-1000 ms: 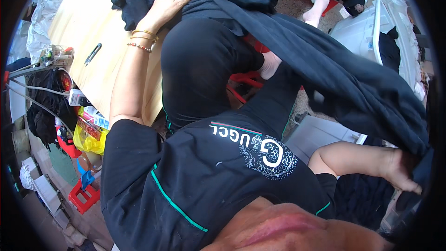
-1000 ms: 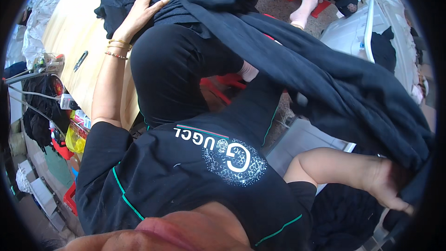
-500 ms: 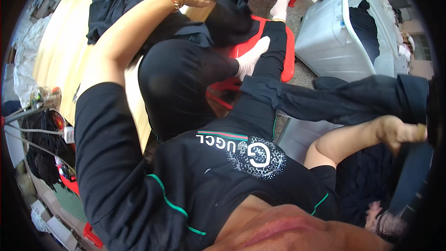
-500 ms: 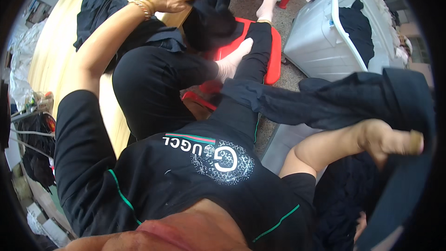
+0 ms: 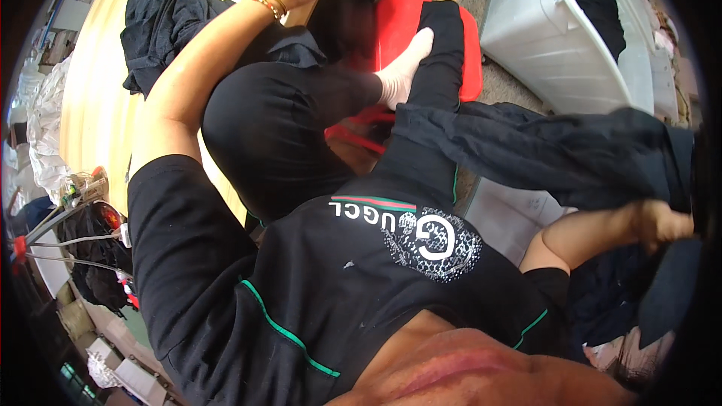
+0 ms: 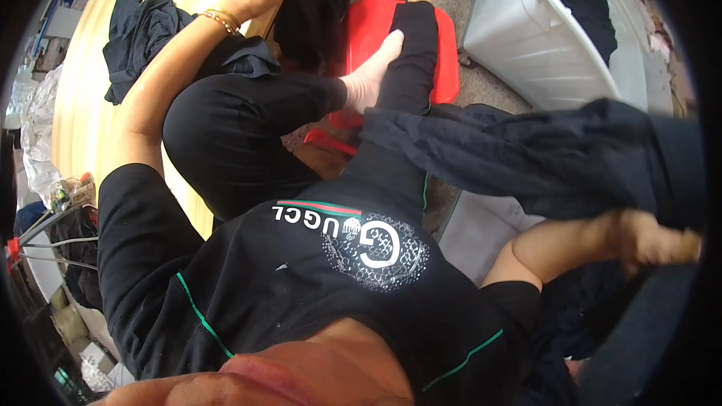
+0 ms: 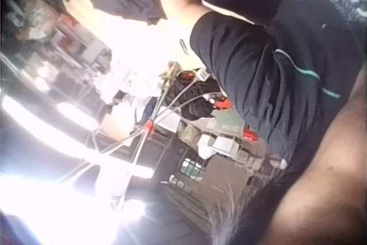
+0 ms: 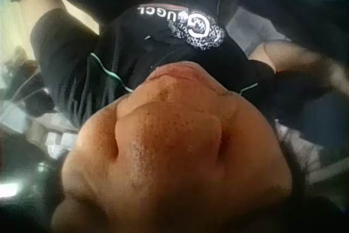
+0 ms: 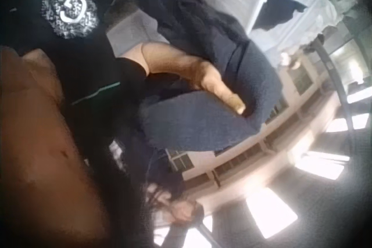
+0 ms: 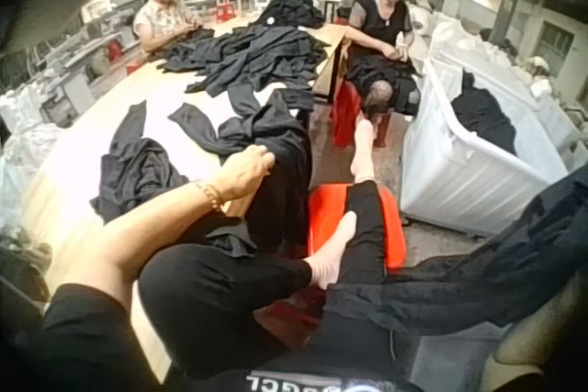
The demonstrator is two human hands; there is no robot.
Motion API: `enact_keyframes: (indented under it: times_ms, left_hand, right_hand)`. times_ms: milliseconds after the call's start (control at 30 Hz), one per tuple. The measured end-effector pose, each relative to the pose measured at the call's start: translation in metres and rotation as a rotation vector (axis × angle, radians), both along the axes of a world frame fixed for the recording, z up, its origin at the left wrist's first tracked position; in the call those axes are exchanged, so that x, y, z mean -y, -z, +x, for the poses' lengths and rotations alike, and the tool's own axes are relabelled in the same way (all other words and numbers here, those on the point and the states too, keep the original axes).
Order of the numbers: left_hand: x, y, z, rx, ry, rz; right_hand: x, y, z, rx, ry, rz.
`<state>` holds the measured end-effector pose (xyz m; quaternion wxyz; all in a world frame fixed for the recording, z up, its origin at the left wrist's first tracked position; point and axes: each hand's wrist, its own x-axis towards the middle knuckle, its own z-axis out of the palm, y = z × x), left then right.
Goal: The recorder is inspecting black garments and trimming loose threads using a pair of nippers.
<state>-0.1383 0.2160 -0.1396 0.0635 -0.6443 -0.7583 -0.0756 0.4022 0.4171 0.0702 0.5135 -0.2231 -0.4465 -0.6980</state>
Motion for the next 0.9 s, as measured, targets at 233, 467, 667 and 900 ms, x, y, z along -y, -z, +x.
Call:
enact_keyframes:
  times_ms: [233, 467, 667, 900]
  left_hand:
    - [0.021, -0.081, -0.005, -0.056, 0.132, 0.568]
    - [0.116, -0.202, -0.086, 0.411, -0.339, 1.026]
    - [0.204, -0.140, -0.161, 0.471, -0.636, 0.818]
    - [0.186, -0.050, -0.135, -0.003, -0.822, 0.254]
  right_hand:
    - [0.074, 0.118, -0.167, 0.744, -1.160, -1.062]
    - [0.060, 0.233, -0.215, 1.170, -0.797, -2.319]
    - [0.050, 0.296, -0.217, 1.007, -0.755, -2.338]
    - [0.038, 0.326, -0.205, 0.862, -0.927, -2.403]
